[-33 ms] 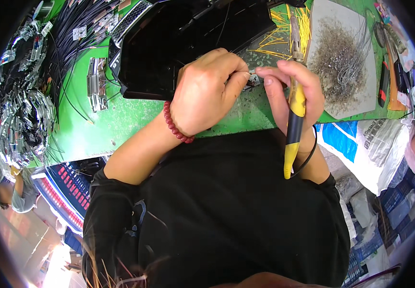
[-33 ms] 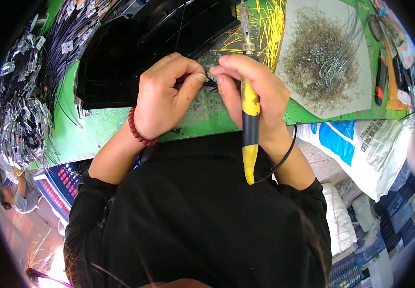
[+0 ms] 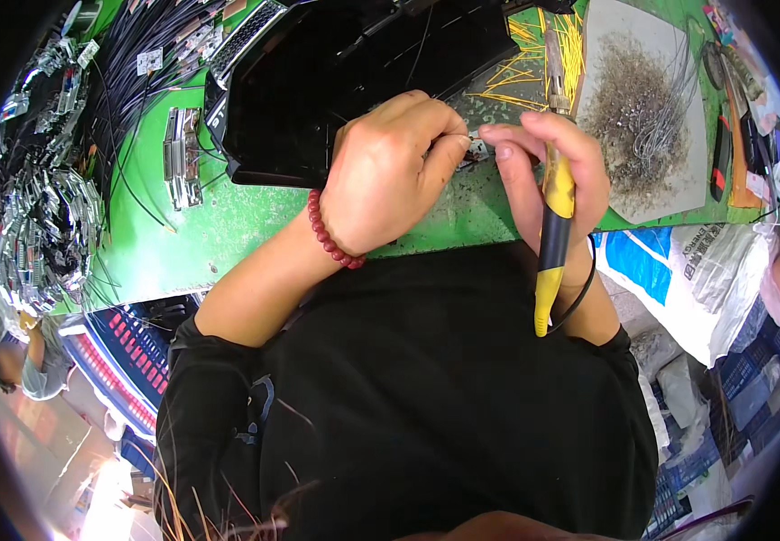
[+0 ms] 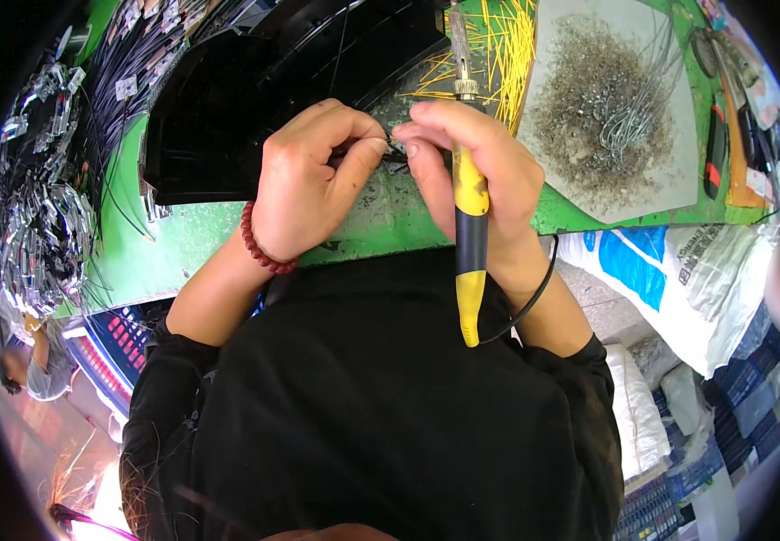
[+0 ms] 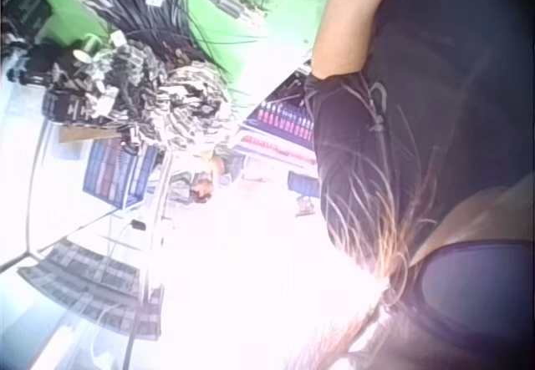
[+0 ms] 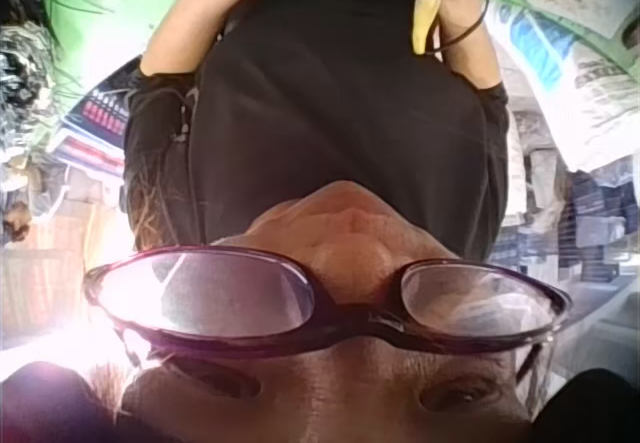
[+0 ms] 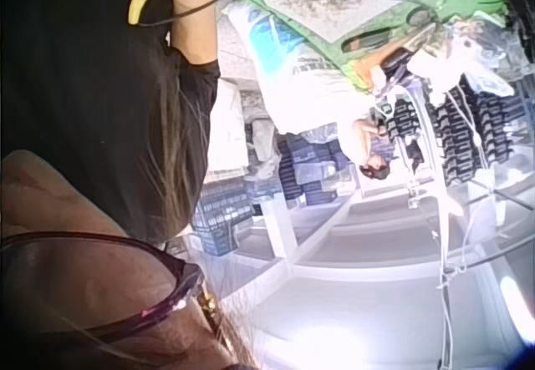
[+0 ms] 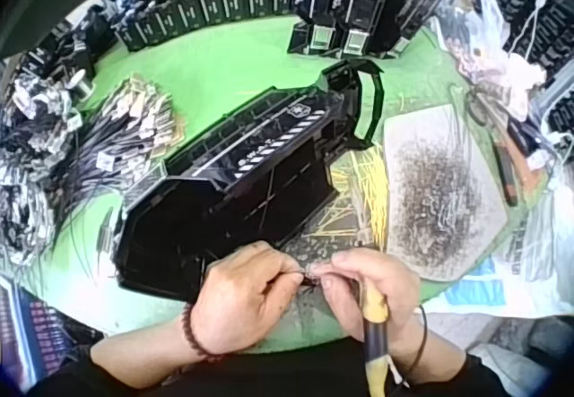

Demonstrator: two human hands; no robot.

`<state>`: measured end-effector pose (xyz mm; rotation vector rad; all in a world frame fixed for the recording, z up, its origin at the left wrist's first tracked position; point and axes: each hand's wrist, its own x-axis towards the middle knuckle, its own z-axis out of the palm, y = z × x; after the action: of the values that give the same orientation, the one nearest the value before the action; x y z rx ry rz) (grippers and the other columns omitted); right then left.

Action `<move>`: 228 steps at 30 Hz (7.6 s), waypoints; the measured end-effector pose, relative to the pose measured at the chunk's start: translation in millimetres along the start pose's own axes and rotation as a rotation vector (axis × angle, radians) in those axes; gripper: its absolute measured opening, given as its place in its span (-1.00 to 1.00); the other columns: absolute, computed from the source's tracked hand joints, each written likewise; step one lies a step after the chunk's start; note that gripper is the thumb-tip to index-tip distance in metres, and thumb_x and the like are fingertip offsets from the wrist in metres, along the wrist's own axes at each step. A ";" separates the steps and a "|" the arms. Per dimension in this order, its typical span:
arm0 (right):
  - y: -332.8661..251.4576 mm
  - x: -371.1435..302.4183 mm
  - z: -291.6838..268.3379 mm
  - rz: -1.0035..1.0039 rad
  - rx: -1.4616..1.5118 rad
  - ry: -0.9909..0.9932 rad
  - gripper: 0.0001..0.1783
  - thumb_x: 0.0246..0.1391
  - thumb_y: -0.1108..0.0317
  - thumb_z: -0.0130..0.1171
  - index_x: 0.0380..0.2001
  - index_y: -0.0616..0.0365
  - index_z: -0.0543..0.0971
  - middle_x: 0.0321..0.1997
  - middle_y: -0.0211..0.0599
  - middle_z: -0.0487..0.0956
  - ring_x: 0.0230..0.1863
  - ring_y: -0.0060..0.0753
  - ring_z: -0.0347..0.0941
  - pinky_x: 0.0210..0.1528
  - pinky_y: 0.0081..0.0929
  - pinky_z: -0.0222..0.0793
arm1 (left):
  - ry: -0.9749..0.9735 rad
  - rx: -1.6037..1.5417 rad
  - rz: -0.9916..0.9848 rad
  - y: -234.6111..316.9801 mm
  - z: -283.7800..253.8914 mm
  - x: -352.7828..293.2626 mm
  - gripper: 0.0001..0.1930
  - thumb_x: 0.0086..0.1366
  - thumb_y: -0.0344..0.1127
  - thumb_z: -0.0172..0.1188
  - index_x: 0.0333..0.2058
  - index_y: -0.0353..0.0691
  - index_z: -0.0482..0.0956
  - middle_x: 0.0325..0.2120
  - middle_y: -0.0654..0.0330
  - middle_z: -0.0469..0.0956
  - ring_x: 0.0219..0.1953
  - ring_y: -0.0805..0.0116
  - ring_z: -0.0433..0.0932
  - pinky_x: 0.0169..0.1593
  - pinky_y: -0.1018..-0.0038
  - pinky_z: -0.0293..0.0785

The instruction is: The person solders wires onto a small circuit board using a soldering iron, then places the board into a black plastic housing and solders additional wires to it.

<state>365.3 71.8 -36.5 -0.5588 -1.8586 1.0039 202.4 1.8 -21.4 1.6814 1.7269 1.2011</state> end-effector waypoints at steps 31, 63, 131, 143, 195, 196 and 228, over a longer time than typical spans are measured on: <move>-7.8 -5.3 -3.9 0.189 0.158 0.013 -0.66 0.05 0.67 0.17 -0.07 0.36 0.43 -0.21 -0.15 0.56 -0.21 -0.33 0.64 -0.20 -0.49 0.59 | 0.013 -0.118 -0.071 1.9 -2.1 0.3 -0.96 0.12 -0.50 0.22 -0.48 -0.31 0.53 -0.55 0.11 0.52 -0.48 0.19 0.54 -0.41 0.40 0.46; -9.6 -14.1 -0.1 0.285 0.253 0.019 -0.60 0.07 0.67 0.14 0.01 0.32 0.37 -0.25 -0.16 0.60 -0.21 -0.46 0.62 -0.40 -0.74 0.43 | 0.028 -0.155 -0.064 -0.2 -3.5 0.8 -0.95 0.15 -0.49 0.20 -0.47 -0.34 0.53 -0.57 0.10 0.51 -0.49 0.18 0.52 -0.41 0.40 0.44; 5.0 -43.6 -199.1 0.364 -0.080 0.573 -0.41 0.28 0.08 -0.12 -0.07 0.54 0.49 -0.58 -0.33 0.43 -0.62 -0.66 0.21 -0.57 -0.72 0.08 | -0.069 0.431 0.121 14.1 12.4 8.2 -0.86 -0.05 -0.53 0.28 -0.61 -0.21 0.48 -0.63 0.18 0.39 -0.58 0.20 0.46 -0.53 0.40 0.37; 29.4 -58.0 -194.5 0.351 -0.094 0.630 -0.89 -0.03 0.51 0.12 -0.38 0.28 0.48 -0.52 -0.40 0.48 -0.59 -0.67 0.39 -0.48 -0.74 0.27 | -0.121 0.432 0.039 21.3 14.8 12.3 -0.89 -0.02 -0.53 0.27 -0.58 -0.24 0.49 -0.59 0.16 0.44 -0.55 0.18 0.49 -0.49 0.39 0.41; 2.7 -41.3 -41.2 0.380 0.152 0.157 -0.72 -0.06 0.34 0.32 -0.35 0.27 0.48 -0.51 -0.52 0.40 -0.51 -0.75 0.19 -0.44 -0.71 0.07 | -0.072 0.481 0.128 1.0 11.8 5.0 -0.92 -0.03 -0.46 0.27 -0.60 -0.18 0.52 -0.59 0.25 0.43 -0.56 0.26 0.50 -0.55 0.42 0.40; 3.3 -41.4 -41.5 0.379 0.153 0.147 -0.72 -0.06 0.33 0.33 -0.35 0.27 0.49 -0.50 -0.51 0.41 -0.51 -0.75 0.21 -0.43 -0.71 0.09 | -0.069 0.478 0.130 0.7 11.7 5.1 -0.91 -0.03 -0.45 0.26 -0.60 -0.18 0.52 -0.60 0.25 0.43 -0.57 0.26 0.50 -0.55 0.42 0.40; 4.3 -40.0 -41.7 0.309 0.178 0.109 -0.76 -0.07 0.44 0.25 -0.34 0.29 0.46 -0.50 -0.45 0.40 -0.53 -0.71 0.18 -0.46 -0.68 0.06 | -0.049 0.462 0.142 2.7 12.5 6.9 -0.90 -0.04 -0.49 0.24 -0.64 -0.20 0.49 -0.64 0.23 0.41 -0.62 0.25 0.48 -0.59 0.42 0.37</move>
<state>420.8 62.5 -50.3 -0.7924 -1.5977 1.3001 212.9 11.5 -24.0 2.1054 1.9910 0.8468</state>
